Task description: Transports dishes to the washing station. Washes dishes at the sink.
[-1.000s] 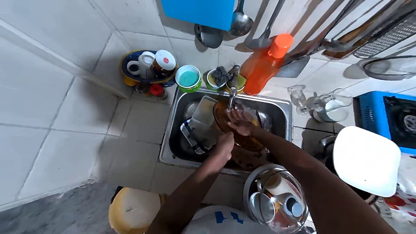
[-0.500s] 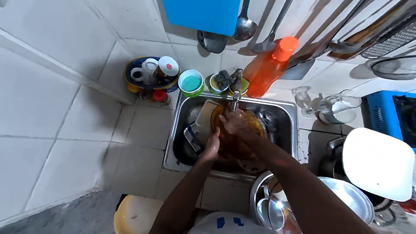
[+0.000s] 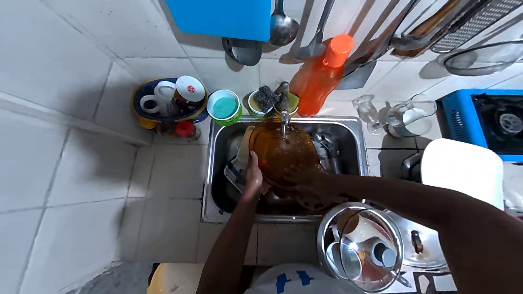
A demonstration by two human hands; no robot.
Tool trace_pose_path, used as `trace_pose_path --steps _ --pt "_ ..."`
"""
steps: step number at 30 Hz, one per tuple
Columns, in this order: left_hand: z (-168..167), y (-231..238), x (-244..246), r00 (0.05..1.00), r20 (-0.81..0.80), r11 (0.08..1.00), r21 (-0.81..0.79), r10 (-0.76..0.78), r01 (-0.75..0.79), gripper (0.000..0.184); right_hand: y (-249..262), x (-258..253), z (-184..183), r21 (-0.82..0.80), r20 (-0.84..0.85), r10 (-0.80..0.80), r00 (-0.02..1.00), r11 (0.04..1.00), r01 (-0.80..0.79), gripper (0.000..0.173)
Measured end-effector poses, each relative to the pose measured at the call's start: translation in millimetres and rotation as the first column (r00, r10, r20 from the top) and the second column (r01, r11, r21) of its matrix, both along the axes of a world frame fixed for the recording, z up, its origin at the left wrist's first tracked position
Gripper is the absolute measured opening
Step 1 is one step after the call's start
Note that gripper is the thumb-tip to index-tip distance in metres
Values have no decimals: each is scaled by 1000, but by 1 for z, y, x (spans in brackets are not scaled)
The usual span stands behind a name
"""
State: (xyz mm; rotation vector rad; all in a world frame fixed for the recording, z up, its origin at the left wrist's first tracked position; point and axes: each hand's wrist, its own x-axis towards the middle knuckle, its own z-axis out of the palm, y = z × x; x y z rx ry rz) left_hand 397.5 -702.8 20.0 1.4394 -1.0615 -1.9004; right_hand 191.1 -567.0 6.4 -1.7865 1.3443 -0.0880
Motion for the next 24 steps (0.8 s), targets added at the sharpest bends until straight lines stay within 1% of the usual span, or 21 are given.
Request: trace_pose_path --steps 1,2,4,5,6,7,8,9,11,12,13,15,16,17,18,19,21,22,23,24 --pt "-1 0 0 1000 -15 1000 -2 7 -7 63 -3 -20 -12 -42 -98 25 995 999 -29 60" --pt "-1 0 0 1000 -22 1000 -1 8 -8 62 -8 -38 -23 -86 -181 -2 983 996 -14 58" --pt "-3 0 0 1000 -22 1000 -4 -9 9 61 -26 -63 -50 -248 -313 -151 938 966 72 52" --pt "-2 0 0 1000 -15 1000 -6 -25 24 61 -39 -72 -62 -308 -357 -213 909 946 100 55" --pt "0 0 -2 999 -6 999 -7 -48 48 61 -54 -76 -70 -352 -392 -268 880 927 126 64" --pt "2 -1 -4 998 4 998 0 -65 65 60 -71 -75 -77 -416 -397 -344 851 894 167 69" --pt "3 0 -5 997 9 997 8 -78 77 60 -83 -66 -86 -513 -383 -434 816 834 202 71" --pt "5 1 -5 997 12 997 24 -75 74 60 -93 -53 -91 -568 -361 -510 781 784 250 74" --pt "9 2 -5 998 4 997 53 -55 55 59 -109 -21 -98 -585 -282 -600 749 726 361 84" --pt "8 2 -4 999 -5 997 63 -43 44 59 -115 -5 -102 -568 -224 -634 741 702 429 90" --pt "7 3 -4 999 -11 997 70 -33 33 60 -121 13 -98 -529 -201 -643 739 706 470 89" --pt "2 6 -3 999 -30 995 90 -35 38 61 -134 50 -78 -462 -148 -646 749 715 525 81" --pt "1 9 -4 998 -45 994 105 -35 39 62 -139 66 -69 -460 -88 -625 776 716 524 72" --pt "0 11 -4 998 -66 992 119 -25 33 63 -142 80 -66 -471 11 -601 799 702 535 67" --pt "-1 12 -4 995 -102 992 126 -20 33 64 -141 93 -58 -436 118 -572 811 704 560 65" --pt "-1 14 -3 990 -141 991 128 -12 31 65 -136 102 -44 -345 225 -542 809 733 587 63" --pt "4 15 -2 984 -178 993 114 -9 30 66 -114 110 -9 -56 420 -533 734 792 608 60" --pt "6 15 -1 987 -159 994 99 -21 37 66 -99 110 5 66 497 -530 687 813 579 58" --pt "7 14 0 991 -125 995 85 -39 50 65 -82 107 21 148 539 -511 669 840 522 57" --pt "9 14 0 996 -78 996 74 -38 43 61 -64 101 40 188 537 -467 703 878 440 57"
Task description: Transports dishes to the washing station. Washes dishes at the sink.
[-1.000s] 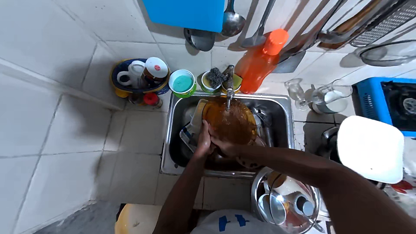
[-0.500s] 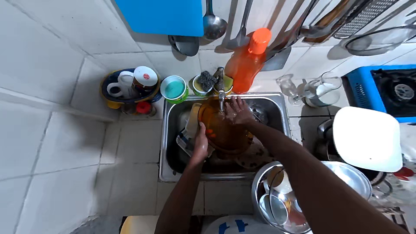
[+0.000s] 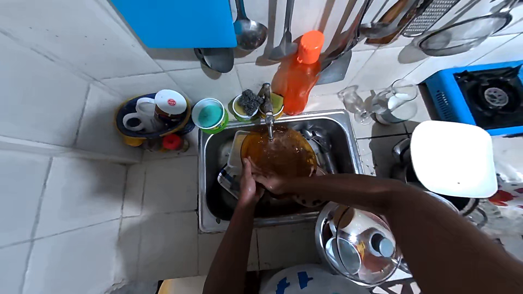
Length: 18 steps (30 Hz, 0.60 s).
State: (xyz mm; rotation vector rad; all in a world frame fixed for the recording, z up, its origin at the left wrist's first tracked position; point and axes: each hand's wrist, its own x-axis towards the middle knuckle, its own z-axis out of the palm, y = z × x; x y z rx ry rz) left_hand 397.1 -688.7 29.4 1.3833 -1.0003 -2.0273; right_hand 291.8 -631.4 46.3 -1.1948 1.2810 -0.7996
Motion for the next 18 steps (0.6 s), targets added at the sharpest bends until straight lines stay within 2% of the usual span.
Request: trace_pose_path --steps 2,3,5,8,9,10,12,13,14,15,17,18 --pt "3 -2 -6 995 88 999 -3 51 -51 55 32 -18 27 53 -77 200 977 979 -196 59" --pt "1 -4 -7 992 98 997 4 74 -75 56 45 -28 27 63 -127 264 956 964 -258 58" --pt "0 -9 -7 994 70 996 -8 85 -84 58 70 -59 -9 71 -243 345 907 939 -338 56" --pt "-4 -13 -9 995 35 996 -24 90 -89 57 88 -122 -46 133 -526 431 734 893 -429 60" --pt "-3 -13 -9 995 45 996 -27 85 -84 57 86 -136 -52 119 -619 378 689 912 -393 57" --pt "-2 -13 -9 995 61 997 -33 73 -71 56 82 -150 -69 22 -725 261 638 934 -357 55" --pt "1 -11 -8 994 102 998 -49 37 -32 56 66 -177 -136 -358 -835 -176 522 893 -272 56" --pt "5 -11 -10 992 121 999 -51 26 -20 56 47 -185 -122 -120 -900 -1 435 962 -246 62" --pt "10 -9 -12 990 139 999 -51 22 -15 56 27 -187 -112 38 -903 109 416 984 -175 68" --pt "14 -6 -12 989 150 999 -49 17 -9 56 13 -183 -109 78 -893 114 435 992 -100 73" --pt "18 -4 -13 985 174 999 -54 2 8 57 2 -165 -121 -53 -897 -42 440 999 -12 78" --pt "17 -2 -12 982 186 998 -58 -3 14 58 4 -154 -142 -167 -898 -158 411 986 13 79"
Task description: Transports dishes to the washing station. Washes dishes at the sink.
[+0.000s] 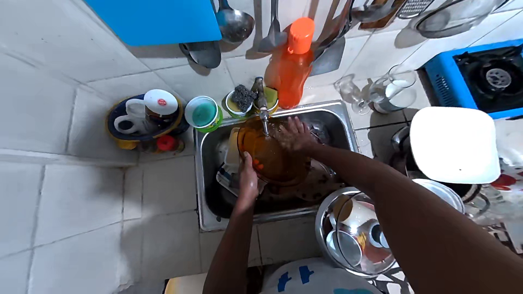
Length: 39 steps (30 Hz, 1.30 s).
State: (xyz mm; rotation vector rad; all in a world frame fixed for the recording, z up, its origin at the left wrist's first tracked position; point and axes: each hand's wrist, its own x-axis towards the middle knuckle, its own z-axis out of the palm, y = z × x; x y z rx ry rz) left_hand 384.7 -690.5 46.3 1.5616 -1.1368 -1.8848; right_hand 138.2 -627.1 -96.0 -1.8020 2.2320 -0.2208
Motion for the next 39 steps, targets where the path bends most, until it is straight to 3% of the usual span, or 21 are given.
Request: trace_pose_path --steps 1,3,5,7,8,9,11,12,14,15,16,18,20,23,27,31,35,37,39 --pt "-2 1 0 1000 2 1000 -10 -4 4 58 4 9 -28 -146 -38 -8 999 989 2 78" --pt "-2 2 -2 1000 0 1000 -26 -2 2 58 5 26 -52 -217 -81 -98 992 973 78 68" --pt "0 2 -4 1000 17 999 -35 -12 12 59 8 60 -22 -71 42 -228 973 971 230 75" --pt "0 3 -3 999 29 999 -35 -21 22 62 7 100 48 191 259 -283 924 952 238 80" --pt "0 2 -2 999 27 999 -35 -33 34 63 4 115 78 275 400 -271 875 947 168 81" --pt "-1 1 -2 999 22 998 -37 -42 43 64 0 127 99 256 522 -213 826 963 87 76" --pt "-2 0 -2 999 -1 998 -39 -54 53 63 -14 139 110 75 731 -24 682 996 -46 60" --pt "-2 0 -1 998 -5 998 -29 -57 57 63 -23 139 99 -63 750 100 654 995 -80 59" --pt "1 2 -1 1000 10 1000 -8 -27 27 61 -43 129 68 -247 586 250 771 961 -124 61" --pt "2 3 -1 1000 18 1000 -1 -12 12 59 -51 114 77 -109 460 213 862 977 -183 62" --pt "3 4 0 1000 21 1000 3 -5 5 59 -65 96 101 237 336 142 931 944 -230 67" --pt "1 7 1 1000 20 1000 -8 11 -11 58 -60 59 44 -53 222 133 966 991 -124 71" --pt "-1 10 0 999 18 999 -35 28 -28 57 -48 20 12 -168 40 221 974 963 -211 69" --pt "-6 13 3 1000 23 997 -76 9 -7 59 -17 -14 1 -157 -26 270 962 950 -271 69" --pt "-14 15 1 999 -33 989 -145 29 -33 59 34 -2 44 197 33 274 961 941 -275 73" --pt "-14 17 -6 996 -15 986 -142 85 -86 60 75 56 67 157 279 220 935 950 -270 71" --pt "-9 15 -9 989 -65 989 -45 135 -138 60 77 88 110 79 610 311 729 891 -446 69" --pt "-6 10 -8 986 -73 988 5 152 -152 61 74 71 115 101 545 395 740 845 -525 66" --pt "-8 5 -6 982 -87 985 53 166 -162 61 71 35 87 88 370 515 774 810 -580 71"
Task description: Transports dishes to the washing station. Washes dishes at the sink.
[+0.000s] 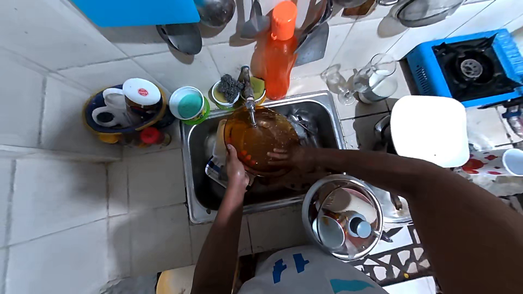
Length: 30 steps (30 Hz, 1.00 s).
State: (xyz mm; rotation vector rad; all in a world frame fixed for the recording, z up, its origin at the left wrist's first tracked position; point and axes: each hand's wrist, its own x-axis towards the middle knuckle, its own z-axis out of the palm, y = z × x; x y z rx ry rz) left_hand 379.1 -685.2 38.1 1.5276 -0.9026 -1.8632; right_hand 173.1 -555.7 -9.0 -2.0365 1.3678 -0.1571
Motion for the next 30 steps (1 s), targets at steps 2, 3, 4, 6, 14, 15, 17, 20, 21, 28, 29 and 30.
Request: trace_pose_path --steps 2,3,4,6,14,15,17,20,21,28,29,30 --pt "-7 -4 3 999 -37 998 59 14 -12 60 -4 -43 -15 -61 -185 62 981 995 -74 80" --pt "-11 -6 4 998 -56 995 97 20 -14 61 -7 -58 -8 -35 -269 75 960 996 -87 76" --pt "-14 -6 5 997 -79 991 134 26 -15 62 -8 -70 3 -3 -332 75 940 997 -81 69" --pt "-18 -5 5 989 -139 978 209 51 -21 61 -3 -81 20 -6 -371 64 926 997 -71 57" --pt "-21 -20 -17 975 -129 893 394 -183 220 31 31 -79 131 -329 -214 41 976 938 -111 11" --pt "-26 -22 -24 958 -93 883 373 -271 286 32 34 -73 147 -347 -216 37 976 931 -112 9" --pt "-33 -23 -38 889 -43 850 277 -455 448 41 39 -61 172 -379 -186 11 983 922 -82 14" --pt "-40 -19 -55 830 -282 843 112 -481 526 54 44 -50 195 -401 -64 -109 992 913 75 25" --pt "-38 -15 -59 814 -429 872 111 -391 478 49 46 -50 200 -373 0 -193 981 910 179 27" --pt "-48 11 -60 806 -363 819 166 -467 549 88 57 -88 181 412 354 -924 141 290 864 18" --pt "-51 12 -54 811 -321 816 159 -490 556 83 56 -94 166 520 334 -942 -19 167 838 19" --pt "-51 14 -49 829 -284 830 157 -482 536 74 54 -99 147 601 307 -941 -144 74 796 21"
